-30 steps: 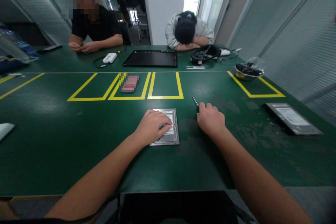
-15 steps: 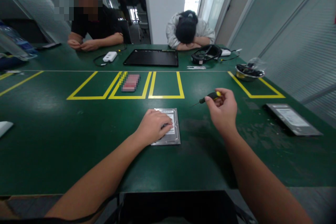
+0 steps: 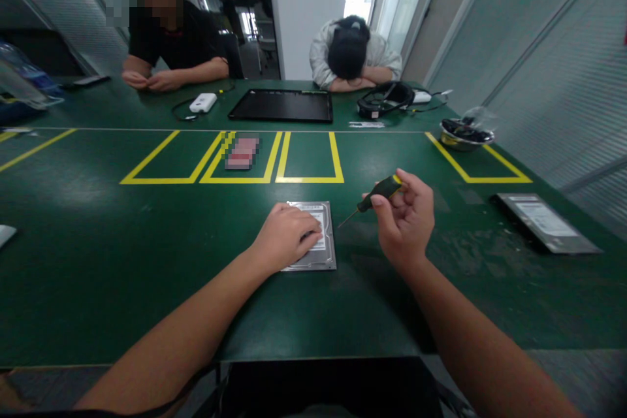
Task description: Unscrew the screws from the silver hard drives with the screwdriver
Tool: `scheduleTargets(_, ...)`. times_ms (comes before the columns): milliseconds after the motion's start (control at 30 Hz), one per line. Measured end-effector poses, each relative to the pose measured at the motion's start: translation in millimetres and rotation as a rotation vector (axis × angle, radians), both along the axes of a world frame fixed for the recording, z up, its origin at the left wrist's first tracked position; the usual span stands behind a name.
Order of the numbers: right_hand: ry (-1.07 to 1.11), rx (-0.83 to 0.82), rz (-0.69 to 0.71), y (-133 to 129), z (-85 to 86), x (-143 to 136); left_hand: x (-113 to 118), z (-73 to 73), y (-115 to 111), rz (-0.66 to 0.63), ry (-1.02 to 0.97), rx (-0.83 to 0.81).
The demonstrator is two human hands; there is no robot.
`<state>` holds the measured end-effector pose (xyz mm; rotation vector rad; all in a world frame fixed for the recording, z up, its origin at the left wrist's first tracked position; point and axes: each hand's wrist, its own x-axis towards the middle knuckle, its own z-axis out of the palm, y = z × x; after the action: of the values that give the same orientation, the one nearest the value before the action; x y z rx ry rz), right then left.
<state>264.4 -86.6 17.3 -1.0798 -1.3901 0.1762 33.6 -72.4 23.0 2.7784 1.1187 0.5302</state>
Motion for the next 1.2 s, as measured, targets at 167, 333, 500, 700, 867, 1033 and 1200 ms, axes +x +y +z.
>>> scheduleTargets(167, 0.003, 0.041, 0.088, 1.5, -11.0, -1.6, -0.1, -0.3, -0.3, 0.002, 0.006, 0.003)
scheduleTargets(333, -0.033, 0.022, 0.095, 0.4, -10.5, -2.2, 0.2, 0.0, -0.7, -0.001, 0.007, 0.005)
scheduleTargets(500, -0.089, 0.026, 0.071, -1.3, -6.5, -3.0, 0.9, 0.9, -0.6, 0.005, 0.007, 0.000)
scheduleTargets(700, -0.136, 0.042, 0.045, -3.9, -0.1, -4.4, 0.4, 0.1, -0.6, 0.004, -0.001, -0.005)
scheduleTargets(867, -0.106, 0.026, 0.156, -5.2, -0.3, -2.5, 0.5, 0.2, -0.9, 0.008, 0.000, -0.004)
scheduleTargets(1033, -0.092, 0.019, 0.258, -4.8, 7.9, -2.2, 0.8, 0.9, -0.9, 0.005, 0.001, 0.003)
scheduleTargets(1200, -0.192, 0.094, 0.249, -4.2, 27.6, -4.0, 0.7, 0.3, -1.0, 0.005, -0.001, 0.008)
